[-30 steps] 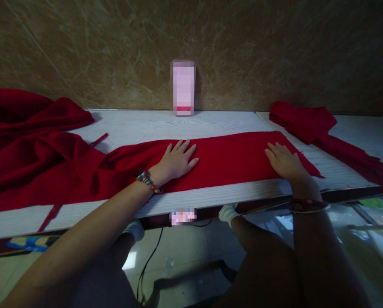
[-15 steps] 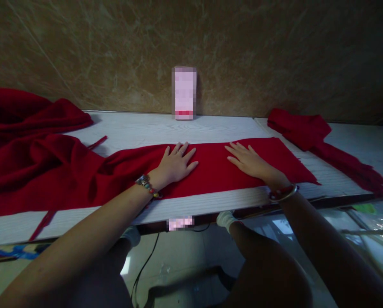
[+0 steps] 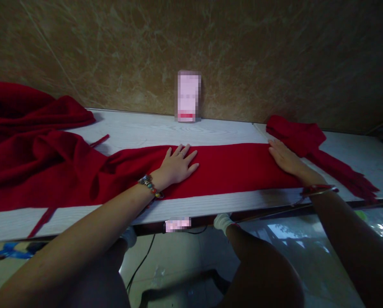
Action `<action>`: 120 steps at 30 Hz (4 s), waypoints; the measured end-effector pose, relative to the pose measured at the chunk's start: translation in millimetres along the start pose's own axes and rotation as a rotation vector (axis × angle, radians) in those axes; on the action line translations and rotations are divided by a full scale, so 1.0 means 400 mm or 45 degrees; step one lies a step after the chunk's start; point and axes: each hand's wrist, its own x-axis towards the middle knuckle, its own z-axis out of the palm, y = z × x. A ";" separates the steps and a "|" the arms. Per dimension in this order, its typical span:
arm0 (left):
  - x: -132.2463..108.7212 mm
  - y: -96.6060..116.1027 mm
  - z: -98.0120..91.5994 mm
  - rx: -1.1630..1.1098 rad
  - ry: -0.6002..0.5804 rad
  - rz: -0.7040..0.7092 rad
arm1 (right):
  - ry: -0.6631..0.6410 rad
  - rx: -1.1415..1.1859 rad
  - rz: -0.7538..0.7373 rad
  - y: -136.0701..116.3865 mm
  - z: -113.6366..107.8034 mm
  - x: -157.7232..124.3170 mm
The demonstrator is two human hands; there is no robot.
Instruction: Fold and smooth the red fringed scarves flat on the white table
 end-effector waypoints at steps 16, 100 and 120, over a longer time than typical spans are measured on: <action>0.001 -0.006 0.006 0.023 0.033 0.023 | -0.270 0.073 0.365 0.037 -0.054 -0.124; -0.142 -0.102 0.003 0.074 0.316 0.322 | 0.083 -0.011 0.197 -0.123 0.015 -0.126; -0.152 -0.124 -0.034 -0.449 0.154 0.531 | -0.102 0.485 -0.552 -0.462 -0.031 -0.153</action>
